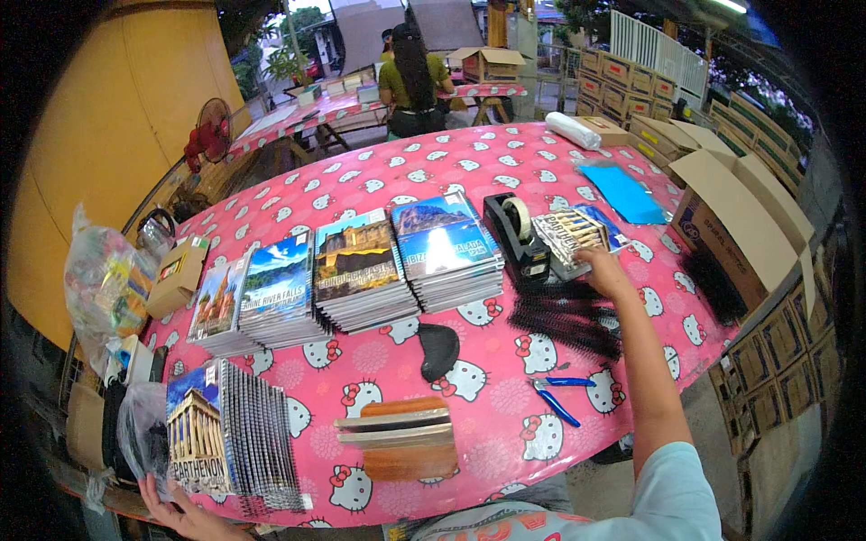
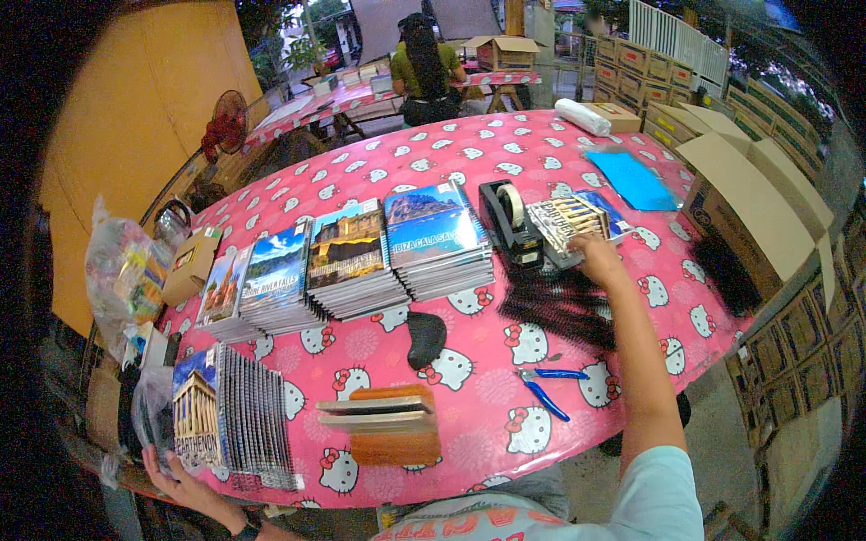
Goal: The person binds notebooks by manually inserting a plastic spiral through the pre-punched holes of a stack of covers and pages, then places each finished notebook into a plastic bag.
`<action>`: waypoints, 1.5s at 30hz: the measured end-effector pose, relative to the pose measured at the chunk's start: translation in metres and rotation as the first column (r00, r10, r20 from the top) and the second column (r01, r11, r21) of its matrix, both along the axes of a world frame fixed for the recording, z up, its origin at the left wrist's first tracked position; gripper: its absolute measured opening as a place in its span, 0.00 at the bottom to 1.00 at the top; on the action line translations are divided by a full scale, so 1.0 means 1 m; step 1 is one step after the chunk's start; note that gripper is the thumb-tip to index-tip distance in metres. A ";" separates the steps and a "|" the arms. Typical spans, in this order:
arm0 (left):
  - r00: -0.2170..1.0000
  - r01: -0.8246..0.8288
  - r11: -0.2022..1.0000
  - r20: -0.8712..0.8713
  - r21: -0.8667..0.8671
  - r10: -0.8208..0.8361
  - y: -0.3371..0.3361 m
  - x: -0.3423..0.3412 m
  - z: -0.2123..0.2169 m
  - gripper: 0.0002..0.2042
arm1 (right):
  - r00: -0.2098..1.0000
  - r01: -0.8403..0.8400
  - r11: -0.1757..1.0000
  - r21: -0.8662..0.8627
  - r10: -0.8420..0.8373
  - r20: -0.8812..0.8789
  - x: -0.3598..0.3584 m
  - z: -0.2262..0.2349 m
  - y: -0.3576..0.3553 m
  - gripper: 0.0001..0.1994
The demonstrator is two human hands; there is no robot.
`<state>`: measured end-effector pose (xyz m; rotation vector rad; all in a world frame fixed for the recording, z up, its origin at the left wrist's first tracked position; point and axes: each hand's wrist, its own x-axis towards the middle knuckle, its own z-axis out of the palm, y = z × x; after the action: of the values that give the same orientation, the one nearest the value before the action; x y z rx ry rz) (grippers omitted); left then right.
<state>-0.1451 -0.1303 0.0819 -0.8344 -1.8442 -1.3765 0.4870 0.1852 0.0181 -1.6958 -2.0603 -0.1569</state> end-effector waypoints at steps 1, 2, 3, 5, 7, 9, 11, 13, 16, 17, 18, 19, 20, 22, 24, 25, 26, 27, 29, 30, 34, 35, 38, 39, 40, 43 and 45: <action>0.996 0.082 0.994 0.036 0.076 -0.085 0.004 0.015 0.008 0.18 | 0.999 0.022 0.999 -0.036 -0.020 0.047 -0.004 0.002 -0.003 0.17; 0.983 0.160 0.975 0.069 0.152 -0.172 0.009 0.029 0.012 0.17 | 0.990 0.078 0.996 0.044 -0.083 0.113 -0.001 -0.003 -0.004 0.13; 0.978 0.194 0.966 0.044 0.172 -0.204 0.008 0.041 0.019 0.17 | 0.993 0.059 0.995 0.079 -0.067 0.099 -0.003 -0.012 0.001 0.13; 0.959 0.274 0.938 0.010 0.212 -0.282 0.014 0.060 0.019 0.15 | 0.995 0.039 0.987 0.153 -0.053 0.088 -0.001 -0.023 0.002 0.13; 0.869 0.484 0.836 -0.028 0.259 -0.495 0.034 0.086 0.004 0.14 | 0.993 0.100 0.953 0.284 -0.080 -0.081 0.012 -0.023 -0.008 0.10; 0.566 0.735 0.563 0.116 0.379 -0.816 0.044 0.125 -0.001 0.17 | 0.934 0.246 0.846 0.474 -0.077 -0.348 0.014 -0.016 -0.009 0.09; -0.078 0.770 0.198 0.398 0.606 -0.914 0.058 0.172 -0.006 0.23 | 0.824 0.324 0.757 0.567 0.069 -0.562 -0.042 0.040 -0.049 0.06; -0.642 0.589 -0.006 0.463 0.808 -0.611 0.074 0.212 -0.007 0.28 | 0.819 0.276 0.726 0.630 0.165 -0.549 -0.101 0.078 -0.104 0.05; -0.917 0.263 -0.097 0.218 0.960 -0.333 0.080 0.230 -0.008 0.31 | 0.879 -0.294 0.700 0.651 0.465 -0.104 -0.183 0.081 -0.170 0.12; -0.955 0.157 -0.131 0.116 0.979 -0.273 0.082 0.233 -0.007 0.33 | 0.727 -0.532 0.609 0.588 0.685 -0.051 -0.201 0.071 -0.184 0.12; -0.919 0.147 -0.041 0.121 0.988 -0.376 0.077 0.238 0.011 0.29 | 0.534 -0.732 0.494 0.470 0.844 -0.054 -0.214 0.059 -0.197 0.13; -0.854 0.316 -0.001 0.284 0.949 -0.436 0.078 0.232 0.008 0.27 | 0.519 -0.754 0.483 0.445 0.854 -0.047 -0.232 0.067 -0.208 0.14; -0.755 0.474 0.053 0.437 0.879 -0.488 0.081 0.221 0.000 0.26 | 0.493 -0.782 0.483 0.394 0.866 -0.082 -0.241 0.064 -0.211 0.14; -0.644 0.524 0.144 0.501 0.839 -0.578 0.079 0.206 -0.006 0.23 | 0.476 -0.788 0.528 0.316 0.848 -0.231 -0.241 0.066 -0.208 0.15; -0.531 0.632 0.125 0.545 0.765 -0.649 0.072 0.178 -0.008 0.25 | 0.547 -0.622 0.674 0.399 0.739 -0.394 -0.237 0.061 -0.201 0.19; -0.452 0.689 0.081 0.515 0.720 -0.729 0.070 0.169 -0.001 0.24 | 0.666 -0.435 0.806 0.402 0.588 -0.459 -0.230 0.059 -0.196 0.24; -0.392 0.770 0.093 0.585 0.631 -0.710 0.068 0.155 0.000 0.24 | 0.655 -0.311 0.883 0.351 0.467 -0.594 -0.222 0.054 -0.187 0.29; -0.325 0.841 0.103 0.648 0.532 -0.689 0.066 0.144 0.001 0.23 | 0.417 -0.324 0.901 0.287 0.408 -0.812 -0.227 0.045 -0.180 0.31; -0.263 0.902 0.025 0.595 0.430 -0.759 0.078 0.141 0.004 0.20 | 0.047 -0.599 0.787 0.148 0.219 -0.975 -0.216 0.032 -0.183 0.25; -0.227 0.939 -0.007 0.601 0.345 -0.766 0.084 0.132 0.001 0.19 | 0.116 -0.618 0.780 0.103 0.220 -0.969 -0.214 0.024 -0.183 0.21; -0.137 0.975 0.016 0.659 0.221 -0.740 0.099 0.122 0.003 0.12 | 0.369 -0.631 0.775 -0.035 0.260 -0.892 -0.220 0.006 -0.188 0.11; -0.136 0.981 -0.002 0.691 0.192 -0.710 0.100 0.121 0.005 0.11 | 0.428 -0.616 0.785 -0.055 0.276 -0.861 -0.221 0.005 -0.189 0.09; -0.142 0.975 0.018 0.686 0.221 -0.713 0.102 0.118 -0.005 0.12 | 0.633 -0.584 0.787 -0.199 0.288 -0.718 -0.217 -0.016 -0.186 0.10; -0.146 0.973 0.019 0.675 0.230 -0.723 0.103 0.116 -0.010 0.14 | 0.615 -0.620 0.758 -0.205 0.306 -0.727 -0.214 -0.023 -0.184 0.13; -0.167 0.959 0.033 0.656 0.282 -0.736 0.104 0.111 -0.020 0.17 | 0.596 -0.653 0.727 -0.212 0.321 -0.736 -0.212 -0.028 -0.183 0.17; -0.188 0.890 0.101 0.561 0.445 -0.806 0.101 0.105 -0.041 0.26 | 0.352 -0.615 0.785 0.078 0.362 -0.863 -0.229 -0.007 -0.188 0.30; -0.168 0.810 0.157 0.480 0.566 -0.861 0.097 0.127 -0.044 0.33 | 0.331 -0.712 0.702 0.009 0.347 -0.877 -0.238 -0.003 -0.194 0.40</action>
<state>-0.0183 -0.0331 0.0381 -1.9086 -1.5972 -3.0865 0.2492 -0.0085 0.0149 -0.7720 -1.7450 1.1651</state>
